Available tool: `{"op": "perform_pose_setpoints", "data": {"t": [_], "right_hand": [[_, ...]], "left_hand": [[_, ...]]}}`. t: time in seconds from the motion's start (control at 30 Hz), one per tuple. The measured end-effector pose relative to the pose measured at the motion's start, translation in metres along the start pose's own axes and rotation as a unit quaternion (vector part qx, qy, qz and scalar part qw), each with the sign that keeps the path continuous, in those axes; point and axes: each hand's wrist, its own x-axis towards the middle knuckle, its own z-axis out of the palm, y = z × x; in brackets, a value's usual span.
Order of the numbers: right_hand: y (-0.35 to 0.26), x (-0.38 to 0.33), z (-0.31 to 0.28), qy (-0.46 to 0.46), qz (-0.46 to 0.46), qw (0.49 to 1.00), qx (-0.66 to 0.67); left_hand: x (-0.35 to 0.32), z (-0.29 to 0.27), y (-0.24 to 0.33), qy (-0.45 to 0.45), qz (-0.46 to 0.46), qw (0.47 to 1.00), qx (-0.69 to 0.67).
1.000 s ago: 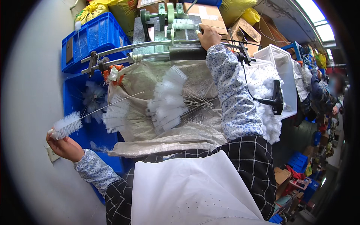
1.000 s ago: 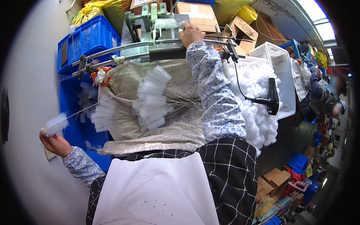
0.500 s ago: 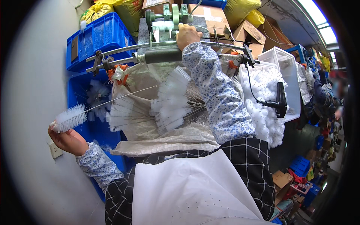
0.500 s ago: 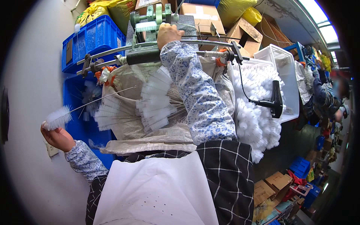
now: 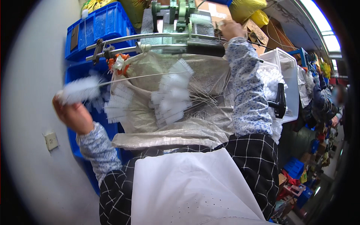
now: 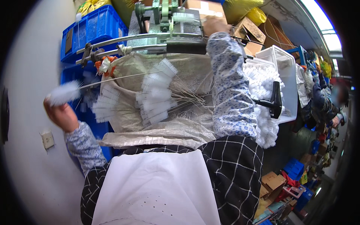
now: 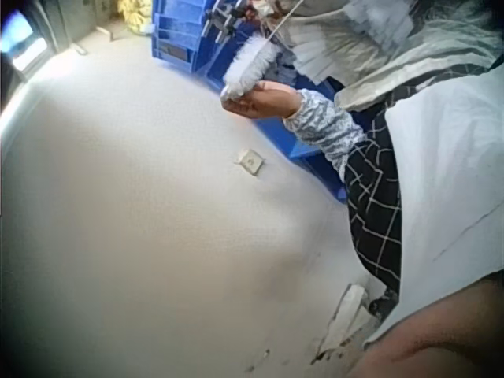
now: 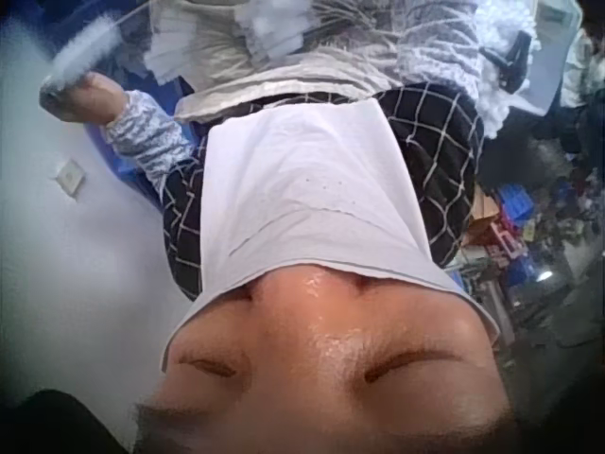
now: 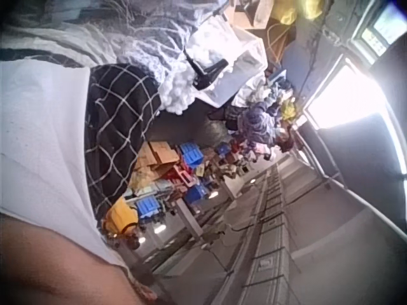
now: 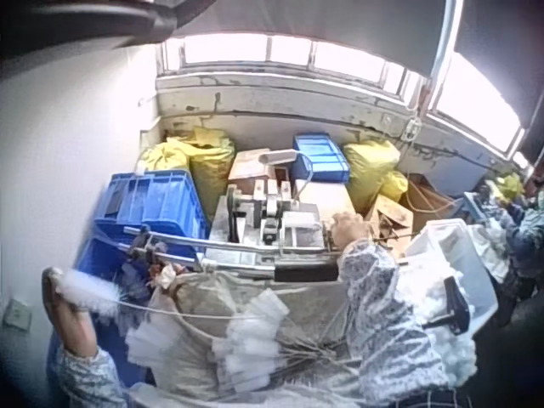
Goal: Assembling or processing cylindrical white brushes using a machine and hand tools at a workshop bench.
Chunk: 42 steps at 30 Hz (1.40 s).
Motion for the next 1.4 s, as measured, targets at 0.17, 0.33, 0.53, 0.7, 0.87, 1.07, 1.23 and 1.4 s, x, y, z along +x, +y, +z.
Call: {"op": "perform_pose_setpoints", "data": {"t": [0.17, 0.33, 0.53, 0.7, 0.87, 1.07, 1.23, 1.4], "right_hand": [[0.024, 0.015, 0.016, 0.075, -0.059, 0.995, -0.01], [0.031, 0.025, 0.033, 0.081, -0.208, 0.962, 0.157], [0.083, 0.014, 0.016, -0.01, -0.171, 0.942, 0.289], [0.036, -0.078, -0.046, -0.292, -0.335, 0.826, 0.347], [-0.027, -0.128, -0.024, -0.295, -0.257, 0.734, 0.555], [-0.018, -0.039, 0.012, 0.115, -0.159, 0.959, 0.202], [-0.049, -0.021, 0.015, 0.05, -0.103, 0.986, 0.123], [-0.05, -0.015, 0.018, 0.072, -0.13, 0.98, 0.133]], "left_hand": [[-0.021, 0.06, -0.019, -0.054, -0.101, 0.984, -0.133], [-0.043, 0.098, -0.012, -0.167, -0.154, 0.959, -0.167], [-0.067, 0.132, -0.017, -0.255, -0.17, 0.933, -0.187], [-0.085, 0.165, -0.016, -0.27, -0.192, 0.917, -0.223], [-0.106, 0.2, -0.034, -0.318, -0.143, 0.93, -0.117], [-0.11, 0.213, -0.056, -0.621, 0.121, 0.701, 0.329], [-0.123, 0.202, -0.09, -0.666, 0.182, 0.537, 0.485], [-0.142, 0.175, -0.048, -0.703, -0.085, 0.503, 0.496]]}}
